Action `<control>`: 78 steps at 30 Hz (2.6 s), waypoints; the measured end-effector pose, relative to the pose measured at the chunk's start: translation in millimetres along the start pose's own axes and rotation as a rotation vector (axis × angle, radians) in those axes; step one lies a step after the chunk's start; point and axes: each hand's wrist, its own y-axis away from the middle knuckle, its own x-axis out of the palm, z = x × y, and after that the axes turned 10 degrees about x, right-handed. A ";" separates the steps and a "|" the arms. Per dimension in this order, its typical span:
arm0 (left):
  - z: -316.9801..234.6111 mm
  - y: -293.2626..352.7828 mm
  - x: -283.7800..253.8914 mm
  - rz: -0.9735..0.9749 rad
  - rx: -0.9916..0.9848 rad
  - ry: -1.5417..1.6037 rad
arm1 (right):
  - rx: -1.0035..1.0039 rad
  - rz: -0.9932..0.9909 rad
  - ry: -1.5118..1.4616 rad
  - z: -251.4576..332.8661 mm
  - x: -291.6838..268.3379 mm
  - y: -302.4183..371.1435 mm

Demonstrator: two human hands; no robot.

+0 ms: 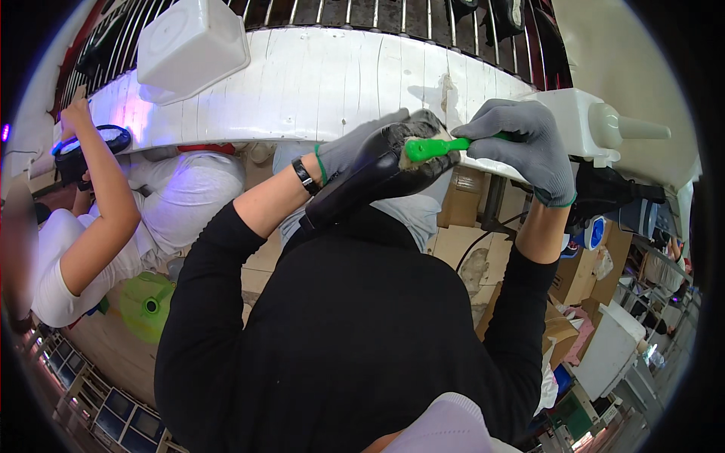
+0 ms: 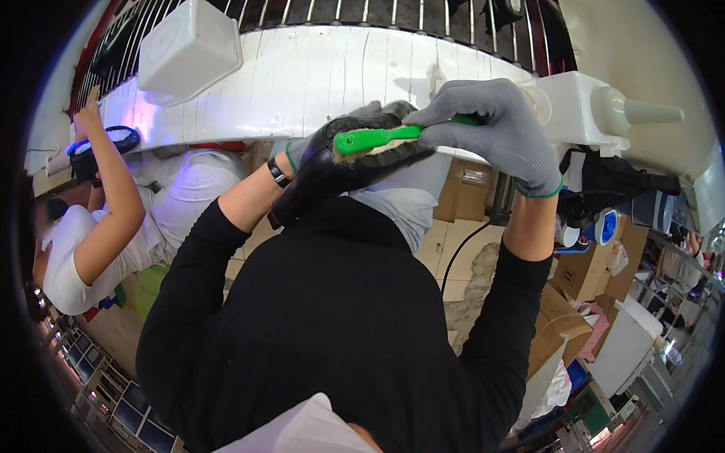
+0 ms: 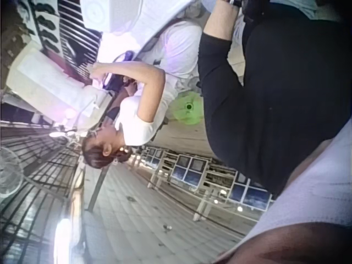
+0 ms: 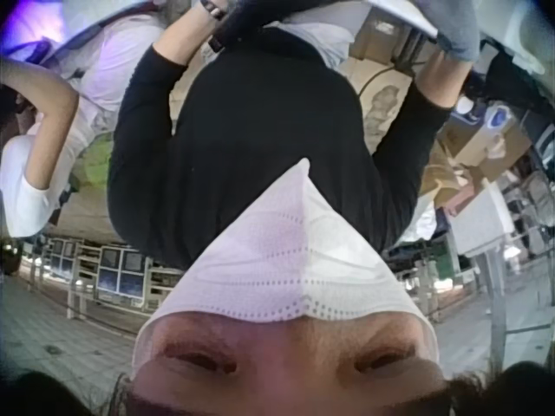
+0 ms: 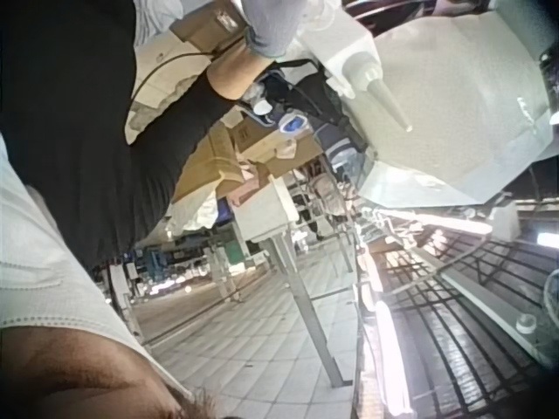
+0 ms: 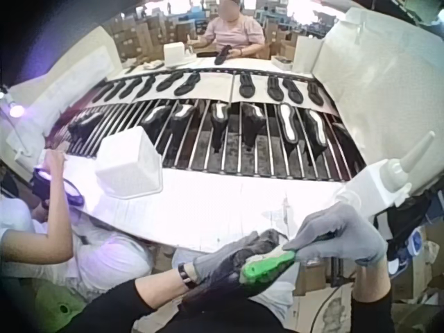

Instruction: The person is manufacturing shoes.

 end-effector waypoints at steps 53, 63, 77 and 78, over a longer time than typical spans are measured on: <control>-43.3 59.6 -1.4 -0.443 0.666 -1.735 | 0.039 -0.293 -1.394 -221.3 107.4 5.9; -40.5 68.7 3.1 -0.397 0.429 -2.198 | -0.140 -0.086 -1.553 -238.7 104.6 3.1; -227.2 96.3 39.9 -0.792 0.768 -0.506 | -0.130 -0.075 -1.543 -237.5 99.8 2.5; -253.4 111.9 25.6 -0.751 0.814 -0.730 | -0.149 -0.046 -1.527 -238.2 99.7 1.4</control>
